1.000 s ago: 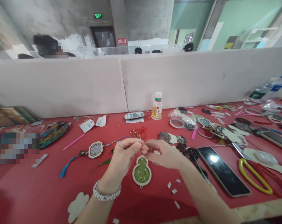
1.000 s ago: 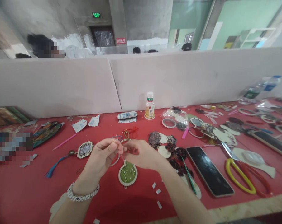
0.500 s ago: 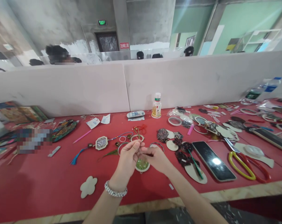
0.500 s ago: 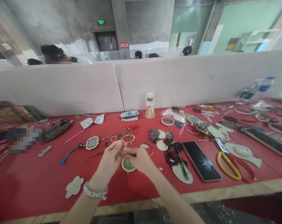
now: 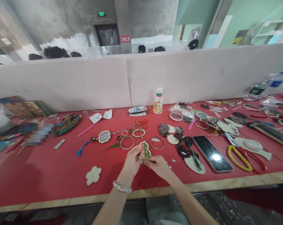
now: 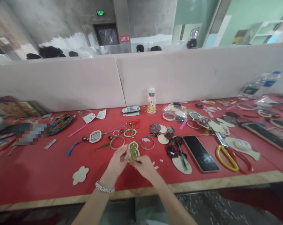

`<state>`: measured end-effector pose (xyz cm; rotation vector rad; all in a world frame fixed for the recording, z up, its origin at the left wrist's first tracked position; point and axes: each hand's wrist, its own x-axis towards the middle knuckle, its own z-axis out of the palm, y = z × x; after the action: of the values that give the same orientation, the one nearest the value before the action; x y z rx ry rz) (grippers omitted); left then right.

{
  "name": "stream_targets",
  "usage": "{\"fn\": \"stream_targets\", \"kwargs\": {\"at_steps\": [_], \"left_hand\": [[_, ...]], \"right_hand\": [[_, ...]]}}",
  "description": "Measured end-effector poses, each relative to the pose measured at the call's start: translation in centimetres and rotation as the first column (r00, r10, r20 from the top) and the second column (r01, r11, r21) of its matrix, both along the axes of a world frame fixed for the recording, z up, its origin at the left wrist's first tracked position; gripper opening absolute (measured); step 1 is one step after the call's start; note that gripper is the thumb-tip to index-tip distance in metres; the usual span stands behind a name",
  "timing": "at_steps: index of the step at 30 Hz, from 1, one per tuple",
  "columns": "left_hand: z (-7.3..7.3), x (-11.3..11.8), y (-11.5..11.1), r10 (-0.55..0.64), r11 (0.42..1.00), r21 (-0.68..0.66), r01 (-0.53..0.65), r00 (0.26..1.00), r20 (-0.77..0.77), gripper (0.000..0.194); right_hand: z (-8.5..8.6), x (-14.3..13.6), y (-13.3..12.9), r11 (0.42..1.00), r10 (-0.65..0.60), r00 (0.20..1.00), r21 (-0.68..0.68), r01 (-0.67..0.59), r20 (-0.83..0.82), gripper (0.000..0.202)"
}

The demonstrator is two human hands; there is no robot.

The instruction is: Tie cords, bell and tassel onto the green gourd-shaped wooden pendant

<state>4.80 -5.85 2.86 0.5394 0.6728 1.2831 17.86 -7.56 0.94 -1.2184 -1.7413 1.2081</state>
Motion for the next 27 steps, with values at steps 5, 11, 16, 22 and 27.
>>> {"fn": "stream_targets", "kwargs": {"at_steps": [5, 11, 16, 22, 27], "left_hand": [[-0.4, -0.4, -0.6, -0.003, 1.0, -0.012, 0.003, 1.0, 0.018, 0.013], [0.2, -1.0, -1.0, -0.002, 0.999, -0.034, 0.002, 1.0, 0.008, 0.014], [0.2, -1.2, -1.2, -0.032, 0.999, 0.011, 0.032, 0.999, -0.011, 0.015], [0.5, -1.2, -1.0, -0.08, 0.996, 0.037, 0.082, 0.996, -0.04, 0.017], [0.5, -1.4, -0.7, -0.018, 0.998, 0.056, 0.019, 0.999, -0.027, 0.019]], "right_hand": [[-0.2, 0.0, -0.8, 1.0, 0.015, 0.999, 0.025, -0.016, 0.033, 0.034], [0.5, 2.3, -1.5, 0.989, 0.138, 0.966, 0.017, -0.145, 0.221, 0.02], [2.3, 3.2, -0.6, 0.995, 0.086, 0.977, 0.025, -0.092, 0.198, 0.024], [3.0, 0.6, 0.7, 0.992, 0.102, 0.993, 0.066, -0.106, 0.064, 0.022], [1.9, -0.8, 0.6, 0.993, 0.047, 0.998, 0.106, -0.052, 0.052, 0.017]]}}
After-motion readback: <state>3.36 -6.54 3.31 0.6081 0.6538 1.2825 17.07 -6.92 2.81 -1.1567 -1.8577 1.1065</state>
